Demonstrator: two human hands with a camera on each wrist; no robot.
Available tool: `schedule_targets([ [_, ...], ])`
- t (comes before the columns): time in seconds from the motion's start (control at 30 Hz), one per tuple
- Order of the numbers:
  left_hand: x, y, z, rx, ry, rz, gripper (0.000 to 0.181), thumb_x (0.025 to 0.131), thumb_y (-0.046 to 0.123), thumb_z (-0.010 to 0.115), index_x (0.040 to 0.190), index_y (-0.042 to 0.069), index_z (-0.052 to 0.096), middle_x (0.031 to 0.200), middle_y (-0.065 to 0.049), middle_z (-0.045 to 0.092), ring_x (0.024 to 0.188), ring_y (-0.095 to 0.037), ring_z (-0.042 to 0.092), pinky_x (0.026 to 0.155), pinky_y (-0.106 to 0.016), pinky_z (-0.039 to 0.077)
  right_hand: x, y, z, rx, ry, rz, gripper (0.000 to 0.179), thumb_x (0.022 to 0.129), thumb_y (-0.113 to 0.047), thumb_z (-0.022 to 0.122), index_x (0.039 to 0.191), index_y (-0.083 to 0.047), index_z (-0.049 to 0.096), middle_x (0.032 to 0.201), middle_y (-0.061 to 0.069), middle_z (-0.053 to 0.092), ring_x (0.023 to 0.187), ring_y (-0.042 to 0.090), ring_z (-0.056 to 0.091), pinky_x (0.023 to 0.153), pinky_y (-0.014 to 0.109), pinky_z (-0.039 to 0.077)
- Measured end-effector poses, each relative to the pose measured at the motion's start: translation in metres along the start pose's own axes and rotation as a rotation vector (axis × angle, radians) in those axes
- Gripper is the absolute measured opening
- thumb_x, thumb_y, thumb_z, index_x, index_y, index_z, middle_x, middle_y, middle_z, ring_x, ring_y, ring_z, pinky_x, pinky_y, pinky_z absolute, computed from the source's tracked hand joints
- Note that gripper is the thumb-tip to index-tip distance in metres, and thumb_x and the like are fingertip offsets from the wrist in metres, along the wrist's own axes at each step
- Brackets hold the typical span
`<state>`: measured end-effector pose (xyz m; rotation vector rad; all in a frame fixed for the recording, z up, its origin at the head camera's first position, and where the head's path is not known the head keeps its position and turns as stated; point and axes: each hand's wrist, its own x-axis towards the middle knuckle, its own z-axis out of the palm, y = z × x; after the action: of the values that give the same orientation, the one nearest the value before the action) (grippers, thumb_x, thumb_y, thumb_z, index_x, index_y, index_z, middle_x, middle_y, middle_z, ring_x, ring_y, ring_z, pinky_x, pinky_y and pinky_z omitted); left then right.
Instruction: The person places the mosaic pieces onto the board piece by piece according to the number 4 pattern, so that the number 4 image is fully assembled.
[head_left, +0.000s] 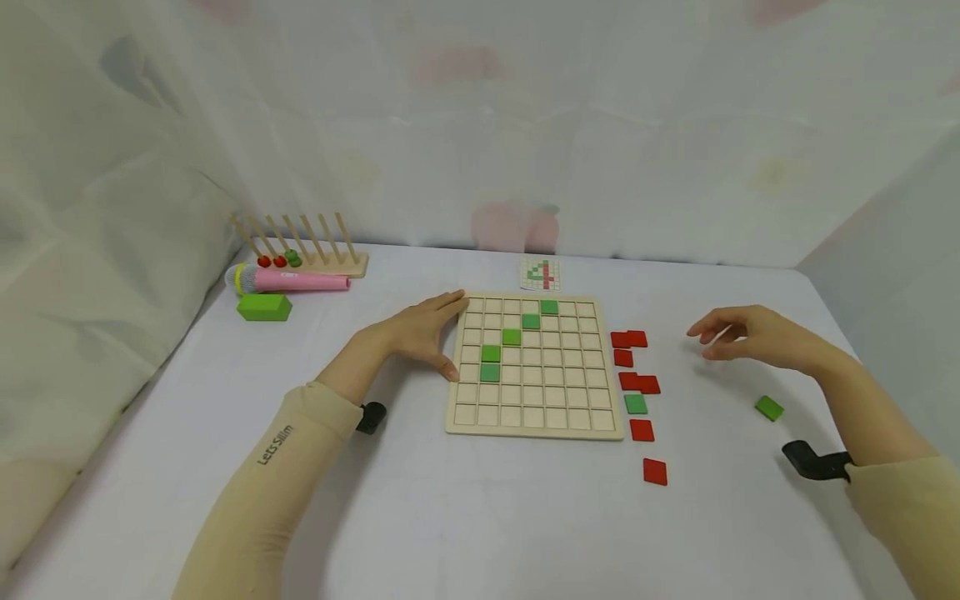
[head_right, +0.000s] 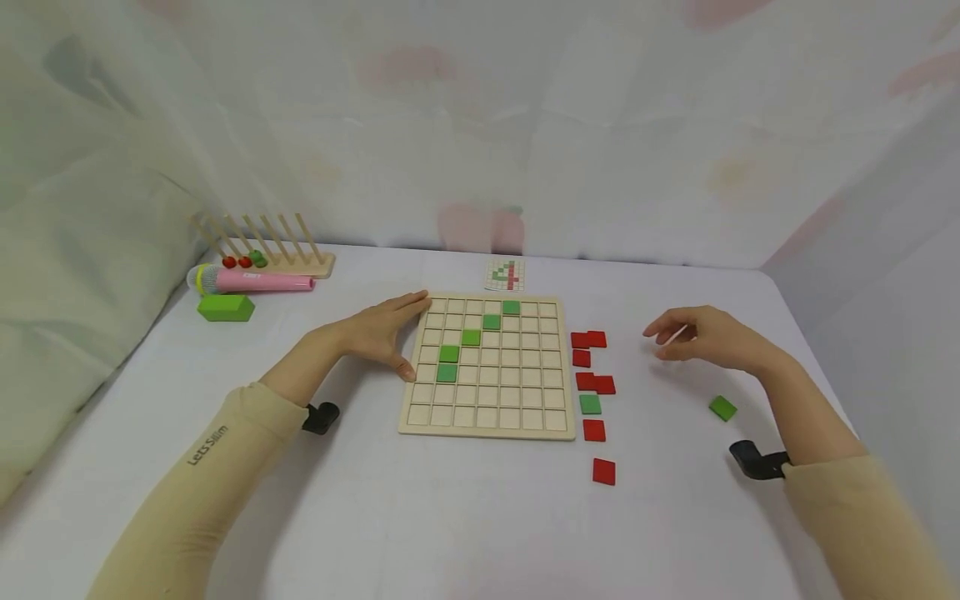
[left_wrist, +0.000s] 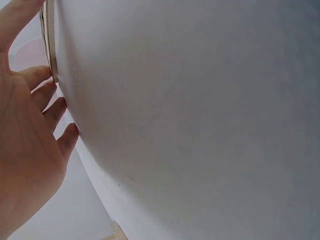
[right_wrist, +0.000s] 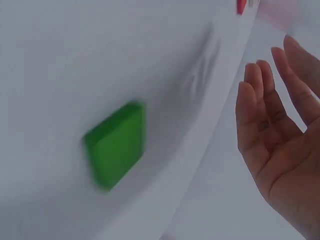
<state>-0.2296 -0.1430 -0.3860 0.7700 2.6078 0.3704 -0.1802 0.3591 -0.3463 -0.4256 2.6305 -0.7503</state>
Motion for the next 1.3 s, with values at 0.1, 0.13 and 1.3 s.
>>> schedule_targets([
  [0.1, 0.000, 0.001, 0.000, 0.002, 0.001, 0.004, 0.129, 0.064, 0.056, 0.087, 0.159, 0.009, 0.015, 0.170, -0.008, 0.006, 0.157, -0.033, 0.009, 0.127, -0.055, 0.017, -0.015, 0.017, -0.003, 0.018, -0.027, 0.010, 0.033, 0.092, -0.027, 0.069, 0.124, -0.017, 0.065, 0.114, 0.006, 0.067, 0.090, 0.001, 0.064, 0.075, 0.019, 0.050],
  [0.13, 0.000, 0.001, 0.000, 0.001, 0.001, 0.002, 0.128, 0.064, 0.056, 0.087, 0.159, 0.010, 0.015, 0.170, -0.008, 0.006, 0.157, -0.033, 0.009, 0.127, -0.055, 0.017, -0.019, 0.023, -0.004, 0.021, -0.033, 0.009, 0.033, 0.092, -0.026, 0.069, 0.124, -0.017, 0.065, 0.115, 0.006, 0.067, 0.090, 0.002, 0.065, 0.075, 0.019, 0.050],
  [1.3, 0.001, -0.001, 0.000, 0.000, -0.010, -0.013, 0.130, 0.063, 0.058, 0.087, 0.160, 0.012, 0.013, 0.170, -0.006, 0.004, 0.157, -0.032, 0.008, 0.127, -0.055, 0.017, -0.054, 0.087, -0.001, 0.139, -0.171, -0.157, 0.034, 0.078, -0.003, 0.074, 0.111, -0.013, 0.070, 0.104, -0.012, 0.059, 0.090, 0.007, 0.046, 0.068, 0.019, 0.040],
])
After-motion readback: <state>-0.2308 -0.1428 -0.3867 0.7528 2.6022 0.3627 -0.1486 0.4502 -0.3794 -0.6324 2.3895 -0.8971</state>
